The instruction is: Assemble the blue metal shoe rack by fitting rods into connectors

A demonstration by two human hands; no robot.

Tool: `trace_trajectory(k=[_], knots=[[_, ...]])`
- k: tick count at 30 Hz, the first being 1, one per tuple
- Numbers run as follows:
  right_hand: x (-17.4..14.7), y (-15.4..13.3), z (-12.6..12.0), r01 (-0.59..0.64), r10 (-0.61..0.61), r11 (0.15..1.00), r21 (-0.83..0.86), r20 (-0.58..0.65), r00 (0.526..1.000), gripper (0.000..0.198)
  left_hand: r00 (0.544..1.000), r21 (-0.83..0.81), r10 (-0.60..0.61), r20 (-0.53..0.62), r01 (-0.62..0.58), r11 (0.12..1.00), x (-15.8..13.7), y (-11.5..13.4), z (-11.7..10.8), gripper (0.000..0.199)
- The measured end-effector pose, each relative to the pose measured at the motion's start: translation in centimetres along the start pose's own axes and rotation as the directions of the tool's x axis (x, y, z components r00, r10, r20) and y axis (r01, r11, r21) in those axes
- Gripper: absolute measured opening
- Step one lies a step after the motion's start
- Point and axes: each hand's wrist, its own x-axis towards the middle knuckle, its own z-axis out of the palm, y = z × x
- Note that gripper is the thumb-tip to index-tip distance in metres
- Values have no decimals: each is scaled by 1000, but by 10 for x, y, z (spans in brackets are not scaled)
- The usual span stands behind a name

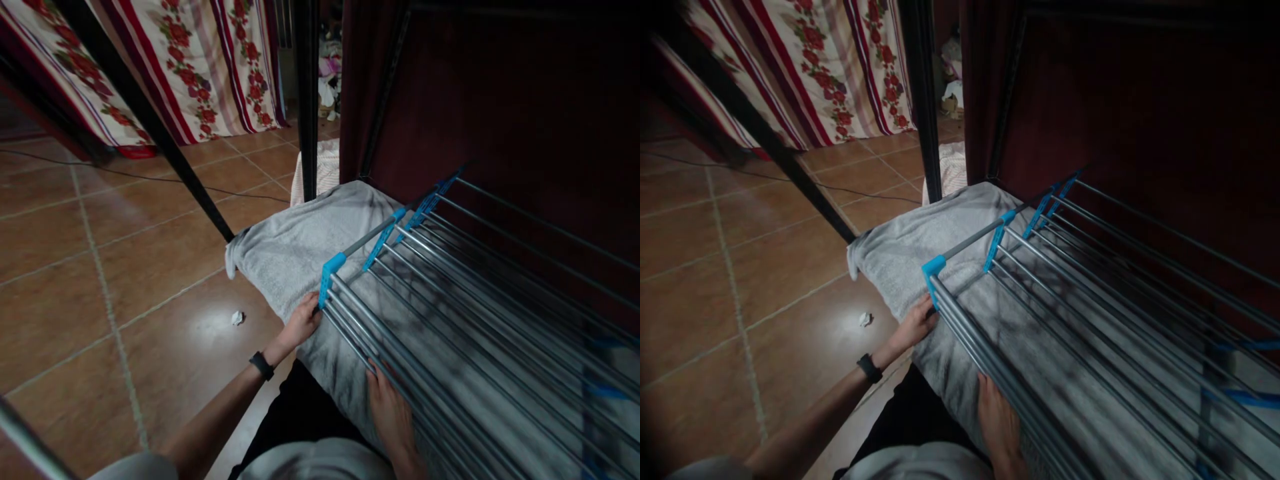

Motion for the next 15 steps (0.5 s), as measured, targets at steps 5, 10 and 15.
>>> trace_trajectory(k=[5, 10, 15], knots=[[-6, 1, -1, -21, 21, 1000, 0, -31, 999, 35, 999, 0, -19, -33, 19, 1000, 2, 4, 4, 30], [-6, 4, -1, -15, 15, 1000, -7, -18, 1000, 33, 992, -32, -91, -91, 89, 996, 2, 6, 10, 27], [-4, 7, -2, 17, -16, 1000, 15, -14, 1000, 38, 979, -36, -133, -157, 129, 991, -1, 11, 16, 29]])
